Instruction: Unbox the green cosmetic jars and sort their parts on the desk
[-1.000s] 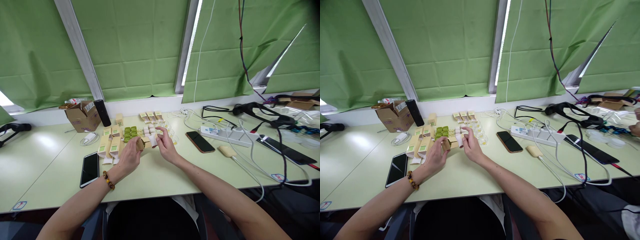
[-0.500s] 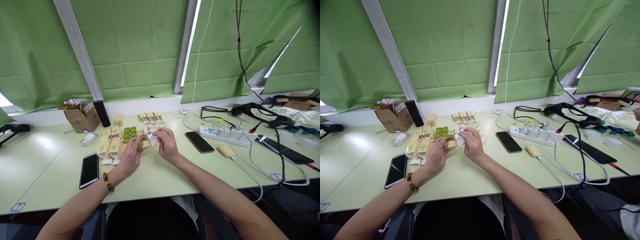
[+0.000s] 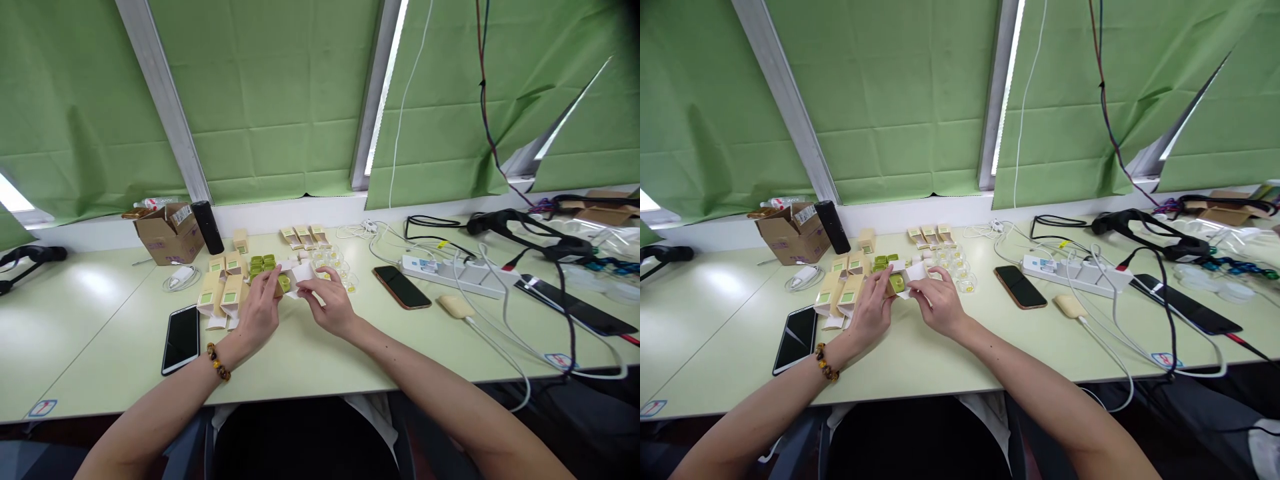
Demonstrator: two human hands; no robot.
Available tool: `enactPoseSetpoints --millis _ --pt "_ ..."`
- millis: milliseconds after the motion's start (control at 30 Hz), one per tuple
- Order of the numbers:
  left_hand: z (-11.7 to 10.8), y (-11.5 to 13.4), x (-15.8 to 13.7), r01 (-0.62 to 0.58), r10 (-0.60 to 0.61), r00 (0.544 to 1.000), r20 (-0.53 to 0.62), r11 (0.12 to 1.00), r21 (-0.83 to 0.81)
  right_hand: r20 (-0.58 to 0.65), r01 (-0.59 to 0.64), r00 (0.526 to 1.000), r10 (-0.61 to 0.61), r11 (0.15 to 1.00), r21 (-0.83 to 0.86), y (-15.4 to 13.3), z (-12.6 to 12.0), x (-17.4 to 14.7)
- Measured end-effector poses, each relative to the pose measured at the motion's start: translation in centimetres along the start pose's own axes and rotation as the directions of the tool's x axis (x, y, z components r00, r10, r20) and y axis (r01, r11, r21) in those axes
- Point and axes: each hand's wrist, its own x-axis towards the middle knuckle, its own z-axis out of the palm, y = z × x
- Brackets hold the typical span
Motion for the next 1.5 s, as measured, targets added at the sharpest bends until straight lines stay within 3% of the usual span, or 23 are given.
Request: enactPoseSetpoints --millis 133,333,433,533,600,667,733,800,867,967,1067,1200,1300,1367,1500 --pt "0.3 -0.3 -0.5 -0.128 0.128 0.992 0.006 0.981 0.147 0.029 -0.147 0.989 0.147 0.989 0.004 -0.2 0.5 0.1" --pt "0.3 0.3 -0.6 -0.246 0.238 0.969 0.062 0.925 0.288 0.094 -0.35 0.934 0.345 0.936 0.032 -0.8 1.1 0.2" --pt "0.2 0.4 -0.4 -0.263 0.248 0.965 0.089 0.917 0.298 0.089 -0.389 0.92 0.381 0.916 0.096 -0.9 1.4 0.2" --pt "0.2 -0.2 -0.2 -0.216 0.2 0.976 0.084 0.925 0.313 0.026 -0.408 0.909 0.417 0.873 0.266 -0.6 1.3 0.3" --pt "0.1 -0.7 -0.1 -0.156 0.149 0.988 0.046 0.935 0.318 0.007 -0.444 0.872 0.489 0.784 0.434 -0.1 1.1 0.5" --pt "0.0 -1.3 0.1 -0.087 0.089 0.996 0.007 0.948 0.306 0.045 -0.492 0.813 0.58 0.644 0.585 0.6 0.9 0.6" --pt "-0.2 -1.8 0.3 -0.027 0.035 0.999 -0.023 0.962 0.273 0.111 -0.535 0.757 0.644 0.514 0.671 1.4 0.7 0.7" --pt "-0.3 -2.1 0.5 0.031 -0.02 0.998 -0.053 0.976 0.217 0.153 -0.56 0.728 0.669 0.452 0.694 2.0 0.6 0.9" --pt "-0.4 -2.5 0.8 0.093 -0.083 0.992 -0.095 0.99 0.108 0.173 -0.575 0.74 0.65 0.477 0.665 2.3 0.3 0.9" --pt "-0.3 -2.9 1.2 0.194 -0.226 0.965 -0.135 0.958 -0.211 0.219 -0.571 0.815 0.536 0.683 0.454 2.0 -0.2 0.8" --pt "0.0 -3.3 1.5 0.286 -0.382 0.923 -0.039 0.753 -0.593 0.352 -0.456 0.851 0.389 0.881 0.127 1.2 -0.5 0.5" --pt "0.2 -3.3 1.7 0.365 -0.483 0.862 0.154 0.38 -0.85 0.501 -0.326 0.799 0.332 0.94 -0.102 0.3 -0.3 0.0" --pt "-0.1 -2.7 1.8 0.384 -0.502 0.818 0.279 0.118 -0.916 0.539 -0.312 0.772 0.336 0.94 -0.138 0.2 -0.1 -0.1" --pt "-0.6 -2.0 2.0 0.371 -0.473 0.813 0.341 -0.032 -0.928 0.537 -0.328 0.774 0.337 0.938 -0.115 0.2 -0.1 0.0" --pt "-1.6 -0.3 2.4 0.385 -0.383 0.813 0.439 -0.212 -0.898 0.422 -0.38 0.849 0.317 0.922 0.073 0.3 -0.4 0.4"
